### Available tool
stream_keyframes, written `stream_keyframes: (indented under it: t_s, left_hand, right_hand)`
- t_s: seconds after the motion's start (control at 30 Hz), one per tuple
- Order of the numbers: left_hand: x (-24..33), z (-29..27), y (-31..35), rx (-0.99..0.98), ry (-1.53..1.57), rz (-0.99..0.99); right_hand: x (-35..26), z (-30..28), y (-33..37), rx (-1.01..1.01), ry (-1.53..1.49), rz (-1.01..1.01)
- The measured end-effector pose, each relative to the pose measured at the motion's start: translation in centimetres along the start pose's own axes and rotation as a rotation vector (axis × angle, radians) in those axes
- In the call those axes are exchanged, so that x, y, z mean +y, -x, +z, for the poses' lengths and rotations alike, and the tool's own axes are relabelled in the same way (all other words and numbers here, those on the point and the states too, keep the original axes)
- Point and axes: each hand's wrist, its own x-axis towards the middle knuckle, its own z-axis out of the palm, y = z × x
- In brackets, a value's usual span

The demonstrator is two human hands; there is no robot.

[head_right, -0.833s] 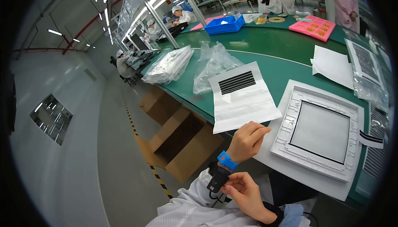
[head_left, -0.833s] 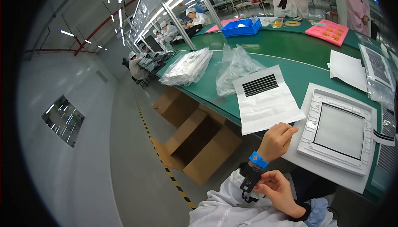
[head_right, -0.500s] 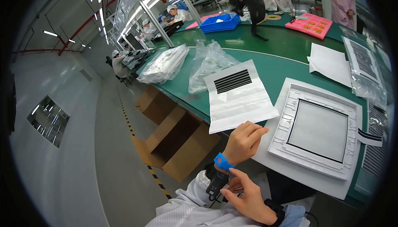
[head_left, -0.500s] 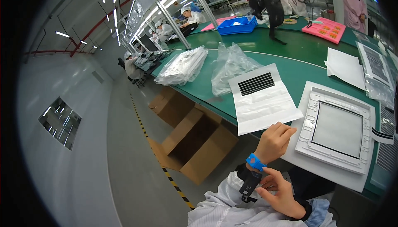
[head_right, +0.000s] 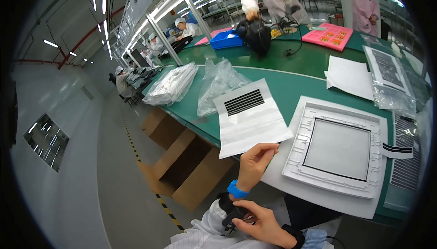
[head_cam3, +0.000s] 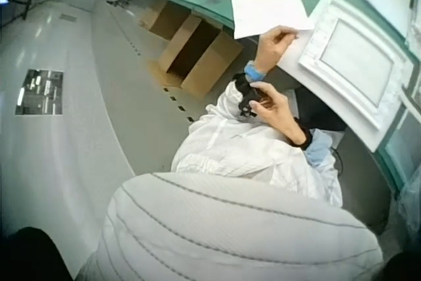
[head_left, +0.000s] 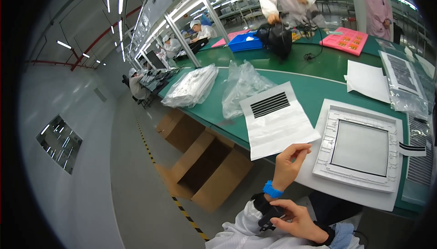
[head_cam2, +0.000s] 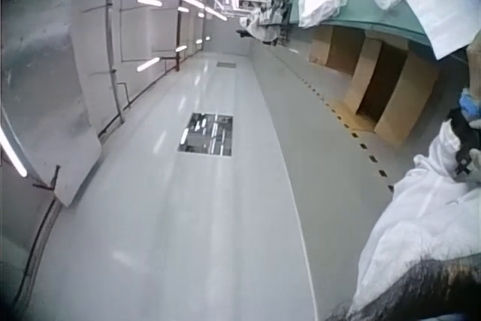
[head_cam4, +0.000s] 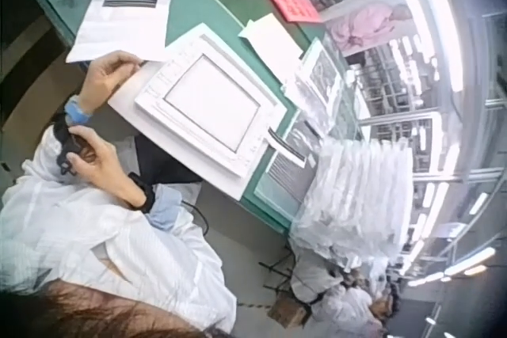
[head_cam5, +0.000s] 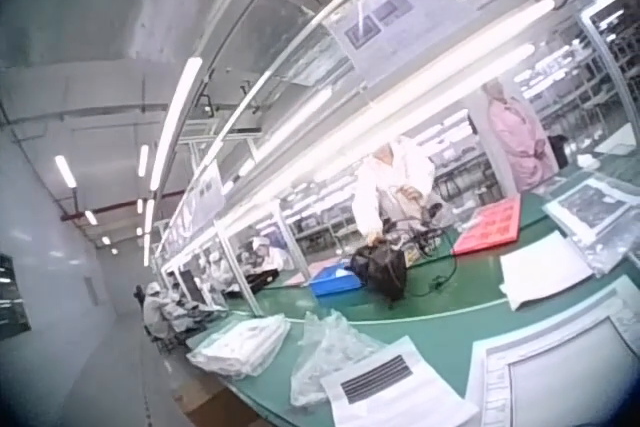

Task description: The person peels black strips from a sheet and presses them onto the inner edges of a white frame. After smoothing the strips, another person fastens a device onto the first person's wrist.

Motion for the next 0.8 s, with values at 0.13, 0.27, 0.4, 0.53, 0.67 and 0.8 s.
stream_keyframes:
  t_s: [0.13,0.27,0.4,0.53,0.67,0.8]
  left_hand:
    - [-0.3,-0.2,0.7,-0.087,0.448,-0.303]
    - [-0.1,0.1,1.5,-0.205,0.698,-0.406]
    - [0.4,0.4,1.8,-0.267,0.889,-0.444]
    - [0.3,0.7,1.6,-0.255,0.91,-0.444]
    - [0.2,0.8,1.1,-0.05,0.794,-0.42]
    - [-0.2,0.3,1.6,-0.08,1.09,-0.493]
  right_hand:
    - [-0.7,-0.3,-0.2,-0.033,0.03,0.012]
    - [-1.8,-0.5,0.2,-0.068,0.07,0.073]
    - [-2.4,0.1,0.5,-0.002,0.035,-0.123]
    - [-3.2,-0.2,0.6,0.012,0.117,-0.159]
    - [-3.1,-0.5,0.8,-0.002,0.118,-0.162]
    - [-3.3,-0.4,0.8,-0.043,0.162,-0.126]
